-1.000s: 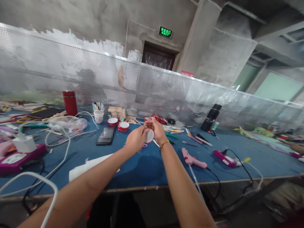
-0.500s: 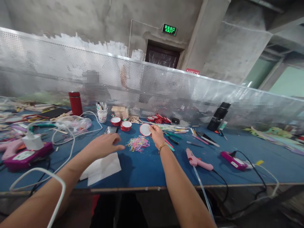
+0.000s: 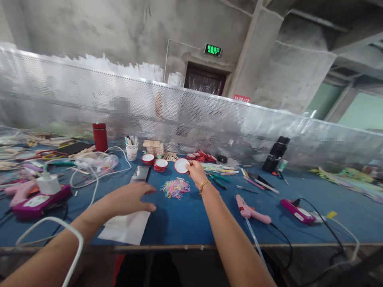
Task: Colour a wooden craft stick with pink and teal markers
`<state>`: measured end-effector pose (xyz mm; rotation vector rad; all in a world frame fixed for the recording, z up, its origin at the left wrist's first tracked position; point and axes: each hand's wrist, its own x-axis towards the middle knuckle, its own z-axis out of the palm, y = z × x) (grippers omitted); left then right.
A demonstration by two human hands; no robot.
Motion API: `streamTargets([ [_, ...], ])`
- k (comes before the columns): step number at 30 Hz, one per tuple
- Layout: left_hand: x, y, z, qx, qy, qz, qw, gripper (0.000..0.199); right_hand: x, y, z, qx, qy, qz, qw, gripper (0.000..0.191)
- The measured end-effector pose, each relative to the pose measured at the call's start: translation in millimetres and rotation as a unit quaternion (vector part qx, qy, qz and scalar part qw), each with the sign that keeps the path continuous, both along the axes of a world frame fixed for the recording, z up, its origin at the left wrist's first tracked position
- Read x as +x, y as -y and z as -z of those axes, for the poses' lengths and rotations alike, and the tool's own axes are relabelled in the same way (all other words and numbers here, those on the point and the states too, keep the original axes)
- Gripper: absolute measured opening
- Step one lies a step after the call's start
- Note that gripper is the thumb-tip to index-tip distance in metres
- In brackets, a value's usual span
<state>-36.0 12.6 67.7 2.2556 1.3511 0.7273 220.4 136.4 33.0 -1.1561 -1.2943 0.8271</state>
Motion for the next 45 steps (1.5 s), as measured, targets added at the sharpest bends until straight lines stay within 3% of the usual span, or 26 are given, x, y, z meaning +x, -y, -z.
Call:
streamTargets([
  [4, 51, -39, -24.9, 0.102, 0.080, 0.030, 0.991, 0.018, -7, -10, 0.6, 0.013, -0.005, 0.021, 1.000, 0.022],
  [7, 79, -74, -29.3, 0.193, 0.093, -0.007, 0.977, 0.024, -9, -15, 8.6, 0.019, -0.009, 0.025, 0.999, 0.023],
  [9, 87, -94, -21.6, 0.191, 0.112, -0.050, 0.974, 0.026, -8, -16, 16.7, 0.020, -0.008, 0.020, 1.000, 0.023],
  [12, 89, -116, 1.5, 0.176, 0.149, -0.072, 0.970, 0.028, -4, -17, 28.1, 0.027, -0.006, 0.005, 1.000, 0.025],
  [16, 87, -132, 34.1, 0.123, 0.235, -0.047, 0.963, 0.028, -2, -15, 33.3, 0.064, 0.040, -0.013, 0.997, 0.026],
  [21, 83, -139, 51.1, 0.053, 0.305, -0.048, 0.950, 0.029, -4, -8, 29.0, 0.110, 0.113, -0.035, 0.987, 0.025],
  [27, 78, -134, 47.8, 0.004, 0.308, -0.065, 0.949, 0.026, -6, 1, 20.3, 0.132, 0.151, -0.017, 0.980, 0.032],
  [30, 76, -130, 43.9, 0.015, 0.307, -0.077, 0.948, 0.023, -5, 0, 20.0, 0.134, 0.165, -0.010, 0.977, 0.031],
  [36, 71, -120, 36.2, 0.108, 0.175, -0.101, 0.973, 0.016, -5, -1, 24.0, 0.135, 0.186, 0.000, 0.973, 0.028],
  [45, 75, -111, 35.2, 0.108, -0.047, -0.105, 0.987, 0.027, -9, 8, 19.7, 0.104, 0.173, -0.008, 0.979, 0.031],
])
